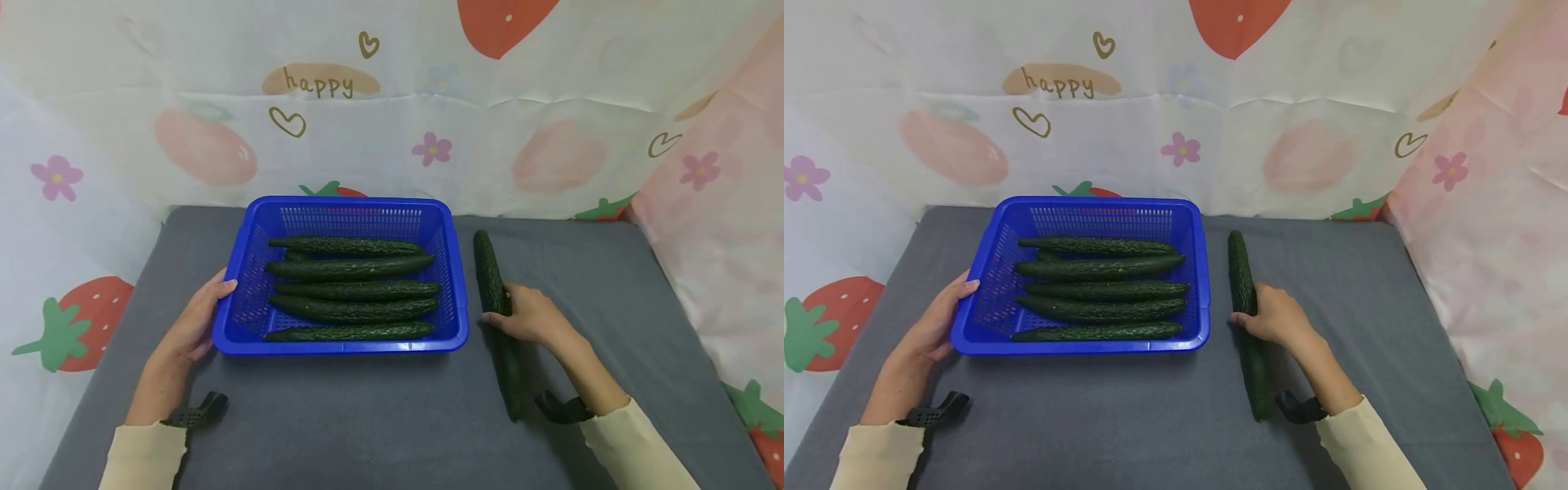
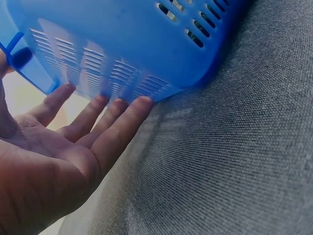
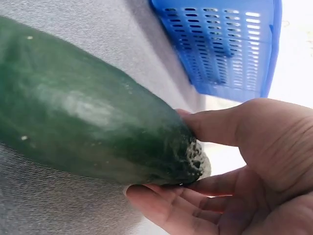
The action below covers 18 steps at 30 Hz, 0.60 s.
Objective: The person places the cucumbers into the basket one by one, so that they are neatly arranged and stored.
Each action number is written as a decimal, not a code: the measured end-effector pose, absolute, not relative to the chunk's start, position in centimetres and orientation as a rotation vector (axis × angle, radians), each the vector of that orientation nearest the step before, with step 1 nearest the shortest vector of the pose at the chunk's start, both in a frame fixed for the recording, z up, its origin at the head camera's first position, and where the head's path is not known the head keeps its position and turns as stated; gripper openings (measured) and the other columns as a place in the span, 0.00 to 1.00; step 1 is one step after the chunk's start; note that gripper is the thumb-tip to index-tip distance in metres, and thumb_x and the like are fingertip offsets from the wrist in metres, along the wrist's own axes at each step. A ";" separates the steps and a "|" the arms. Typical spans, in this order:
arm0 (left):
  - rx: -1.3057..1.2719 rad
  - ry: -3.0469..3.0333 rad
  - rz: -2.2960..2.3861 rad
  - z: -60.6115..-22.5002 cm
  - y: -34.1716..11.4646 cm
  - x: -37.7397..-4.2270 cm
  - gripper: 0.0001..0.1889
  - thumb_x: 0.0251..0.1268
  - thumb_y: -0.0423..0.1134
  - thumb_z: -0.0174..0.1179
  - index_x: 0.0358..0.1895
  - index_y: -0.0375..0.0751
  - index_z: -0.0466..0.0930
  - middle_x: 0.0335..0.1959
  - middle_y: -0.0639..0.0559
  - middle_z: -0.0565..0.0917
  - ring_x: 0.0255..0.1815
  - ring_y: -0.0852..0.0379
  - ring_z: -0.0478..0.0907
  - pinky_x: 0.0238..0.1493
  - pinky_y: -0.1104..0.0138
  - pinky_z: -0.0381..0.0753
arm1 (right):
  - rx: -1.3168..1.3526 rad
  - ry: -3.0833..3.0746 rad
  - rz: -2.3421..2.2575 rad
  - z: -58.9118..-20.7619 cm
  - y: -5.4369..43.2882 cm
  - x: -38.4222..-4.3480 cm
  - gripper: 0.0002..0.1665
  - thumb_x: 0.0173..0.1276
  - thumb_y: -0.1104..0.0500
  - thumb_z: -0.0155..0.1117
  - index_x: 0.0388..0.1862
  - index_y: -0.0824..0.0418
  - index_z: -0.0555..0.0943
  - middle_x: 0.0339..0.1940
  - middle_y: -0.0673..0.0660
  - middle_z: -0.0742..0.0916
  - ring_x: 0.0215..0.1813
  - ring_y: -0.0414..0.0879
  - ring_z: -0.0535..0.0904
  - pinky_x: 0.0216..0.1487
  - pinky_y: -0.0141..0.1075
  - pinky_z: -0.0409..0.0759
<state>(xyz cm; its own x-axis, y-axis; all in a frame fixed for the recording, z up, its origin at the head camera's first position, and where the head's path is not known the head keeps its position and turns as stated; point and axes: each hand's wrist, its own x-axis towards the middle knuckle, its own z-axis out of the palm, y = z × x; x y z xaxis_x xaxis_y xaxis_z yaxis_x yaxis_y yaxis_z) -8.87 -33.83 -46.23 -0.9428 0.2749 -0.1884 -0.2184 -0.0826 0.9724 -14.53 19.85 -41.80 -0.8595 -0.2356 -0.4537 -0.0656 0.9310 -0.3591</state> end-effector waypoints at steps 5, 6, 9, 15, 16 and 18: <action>0.078 1.815 2.133 -46.2 -33.8 -9.0 0.29 0.89 0.46 0.39 0.84 0.46 0.47 0.62 0.59 0.83 0.59 0.59 0.87 0.54 0.62 0.90 | -0.207 2.534 -0.551 -42.0 20.7 -14.6 0.51 0.80 0.42 0.62 0.78 0.82 0.59 0.61 0.81 0.83 0.56 0.68 0.86 0.59 0.61 0.84; 0.089 1.793 2.148 -46.2 -33.8 -9.1 0.28 0.89 0.46 0.39 0.83 0.47 0.49 0.62 0.58 0.84 0.58 0.58 0.87 0.53 0.61 0.90 | -0.194 2.517 -0.575 -42.0 20.8 -14.6 0.51 0.80 0.42 0.62 0.79 0.82 0.58 0.62 0.81 0.82 0.51 0.65 0.88 0.56 0.59 0.85; 0.119 1.746 2.176 -46.3 -33.8 -9.2 0.24 0.89 0.44 0.38 0.81 0.50 0.53 0.60 0.57 0.86 0.57 0.57 0.88 0.53 0.61 0.90 | -0.163 2.478 -0.627 -41.9 21.2 -14.5 0.54 0.79 0.42 0.64 0.81 0.80 0.54 0.69 0.82 0.77 0.36 0.53 0.89 0.46 0.50 0.88; 0.137 1.743 2.197 -46.4 -33.8 -9.1 0.22 0.89 0.43 0.37 0.79 0.51 0.56 0.61 0.56 0.85 0.57 0.58 0.88 0.53 0.62 0.90 | -0.149 2.437 -0.699 -41.9 21.2 -14.6 0.56 0.77 0.45 0.66 0.83 0.78 0.51 0.75 0.83 0.71 0.27 0.46 0.85 0.36 0.42 0.87; 0.139 1.741 2.199 -46.4 -33.9 -9.1 0.22 0.89 0.43 0.36 0.79 0.51 0.56 0.60 0.56 0.85 0.56 0.57 0.88 0.53 0.62 0.90 | -0.149 2.436 -0.702 -42.0 21.2 -14.6 0.55 0.78 0.45 0.66 0.83 0.79 0.51 0.75 0.84 0.71 0.27 0.47 0.85 0.36 0.42 0.87; 0.144 1.740 2.196 -46.3 -33.9 -9.0 0.23 0.89 0.42 0.36 0.79 0.50 0.55 0.61 0.56 0.85 0.57 0.57 0.87 0.53 0.62 0.90 | -0.133 2.431 -0.692 -42.1 20.9 -14.5 0.54 0.78 0.47 0.65 0.83 0.79 0.51 0.74 0.84 0.71 0.28 0.47 0.86 0.35 0.42 0.87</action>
